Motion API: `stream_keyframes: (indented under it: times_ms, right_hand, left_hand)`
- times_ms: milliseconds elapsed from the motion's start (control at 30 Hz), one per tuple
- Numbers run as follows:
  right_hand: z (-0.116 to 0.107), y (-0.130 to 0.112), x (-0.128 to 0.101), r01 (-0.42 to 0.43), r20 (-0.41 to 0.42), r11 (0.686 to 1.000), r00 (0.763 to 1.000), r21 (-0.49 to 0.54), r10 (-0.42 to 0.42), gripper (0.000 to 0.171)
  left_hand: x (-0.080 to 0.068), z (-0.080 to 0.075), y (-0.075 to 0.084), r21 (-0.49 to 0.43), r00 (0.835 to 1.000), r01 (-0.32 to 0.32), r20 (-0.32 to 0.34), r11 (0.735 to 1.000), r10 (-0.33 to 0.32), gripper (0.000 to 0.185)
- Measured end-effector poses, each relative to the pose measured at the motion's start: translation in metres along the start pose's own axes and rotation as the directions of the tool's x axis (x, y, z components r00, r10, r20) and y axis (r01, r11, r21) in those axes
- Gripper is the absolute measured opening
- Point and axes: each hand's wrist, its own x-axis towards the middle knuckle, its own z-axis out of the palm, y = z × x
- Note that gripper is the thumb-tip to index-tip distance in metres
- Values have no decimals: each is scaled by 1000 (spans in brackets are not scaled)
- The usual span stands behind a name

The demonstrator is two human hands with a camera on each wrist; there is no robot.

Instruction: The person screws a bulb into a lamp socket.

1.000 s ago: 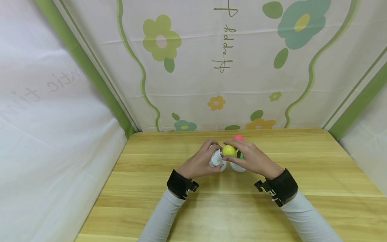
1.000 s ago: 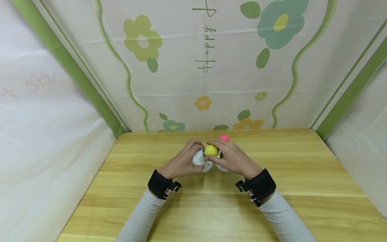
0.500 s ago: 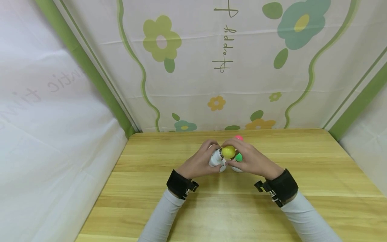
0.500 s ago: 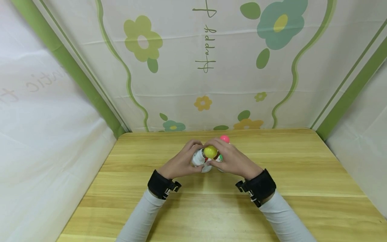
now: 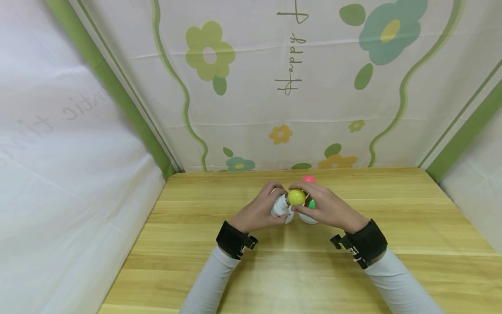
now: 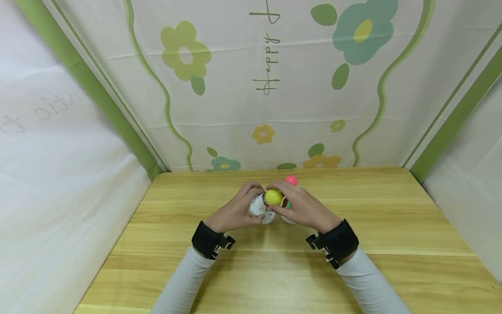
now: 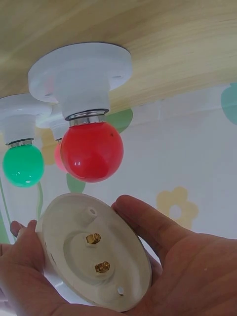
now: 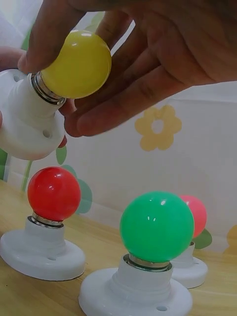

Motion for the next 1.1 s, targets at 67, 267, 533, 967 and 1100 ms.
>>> stream_keyframes:
  times_ms: [67, 267, 533, 967, 1100]
  right_hand:
    - [0, 0, 0, -21, 0, 1000, 1000, -1, 21, 51]
    - [-1, -1, 0, -63, 5, 998, 998, -15, 63, 44]
    - [0, -1, 0, -85, 10, 996, 996, -23, 85, 44]
    - [1, 5, 2, 133, -55, 990, 989, -35, -135, 49]
    - [2, 6, 2, 147, -64, 989, 987, -6, -147, 53]
  left_hand:
    - [0, 0, 0, -1, 1000, -3, -2, 1000, 3, 54]
    - [0, 2, -1, -3, 1000, -12, -10, 1000, 12, 52]
    - [-1, 1, 0, -7, 1000, -5, -1, 1000, 5, 51]
    - [0, -1, 1, 24, 1000, -8, -7, 1000, 8, 55]
    - [1, -1, 1, 25, 1000, -11, -11, 1000, 11, 55]
